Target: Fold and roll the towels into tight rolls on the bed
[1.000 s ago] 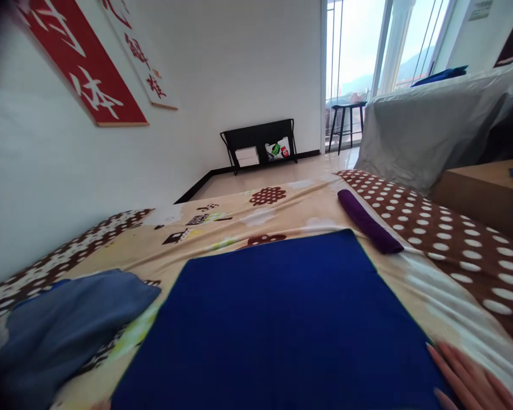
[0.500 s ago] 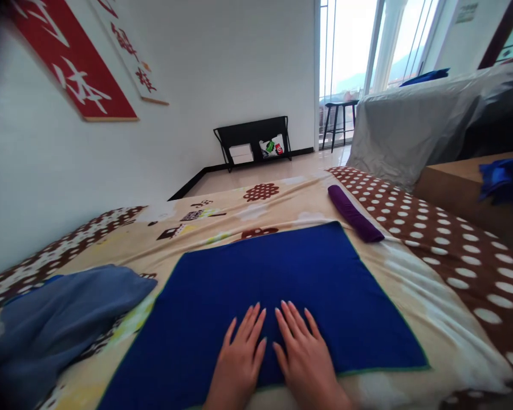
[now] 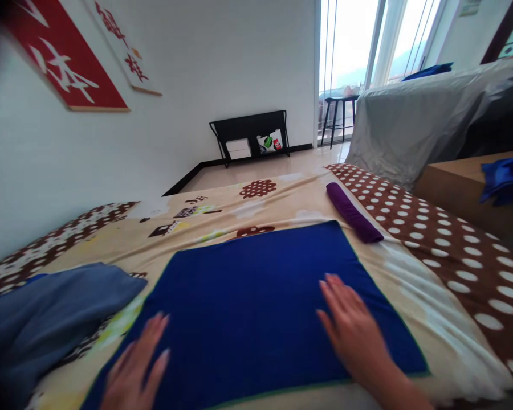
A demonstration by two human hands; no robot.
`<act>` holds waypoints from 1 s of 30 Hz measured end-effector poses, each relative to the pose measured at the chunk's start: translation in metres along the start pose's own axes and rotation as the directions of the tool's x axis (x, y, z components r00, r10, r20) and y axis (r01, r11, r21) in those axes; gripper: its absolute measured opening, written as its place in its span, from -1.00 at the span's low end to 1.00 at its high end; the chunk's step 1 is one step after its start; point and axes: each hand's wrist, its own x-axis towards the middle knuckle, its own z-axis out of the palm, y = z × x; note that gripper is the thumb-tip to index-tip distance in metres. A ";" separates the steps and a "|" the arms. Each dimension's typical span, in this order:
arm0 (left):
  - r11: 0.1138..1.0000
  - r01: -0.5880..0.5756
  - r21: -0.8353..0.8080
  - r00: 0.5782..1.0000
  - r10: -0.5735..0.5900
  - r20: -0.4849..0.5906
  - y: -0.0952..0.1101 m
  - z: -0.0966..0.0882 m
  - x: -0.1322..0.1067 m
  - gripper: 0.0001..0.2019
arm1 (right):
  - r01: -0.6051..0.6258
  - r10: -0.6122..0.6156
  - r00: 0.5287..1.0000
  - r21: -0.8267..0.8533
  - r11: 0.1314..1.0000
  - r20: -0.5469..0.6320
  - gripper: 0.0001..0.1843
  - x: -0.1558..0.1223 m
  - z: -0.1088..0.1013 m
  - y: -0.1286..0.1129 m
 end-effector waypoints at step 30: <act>0.999 -0.029 0.026 0.930 0.017 0.366 -0.083 0.082 0.126 -0.41 | 0.052 -0.064 0.949 0.046 0.998 0.309 -0.29 0.095 0.064 0.066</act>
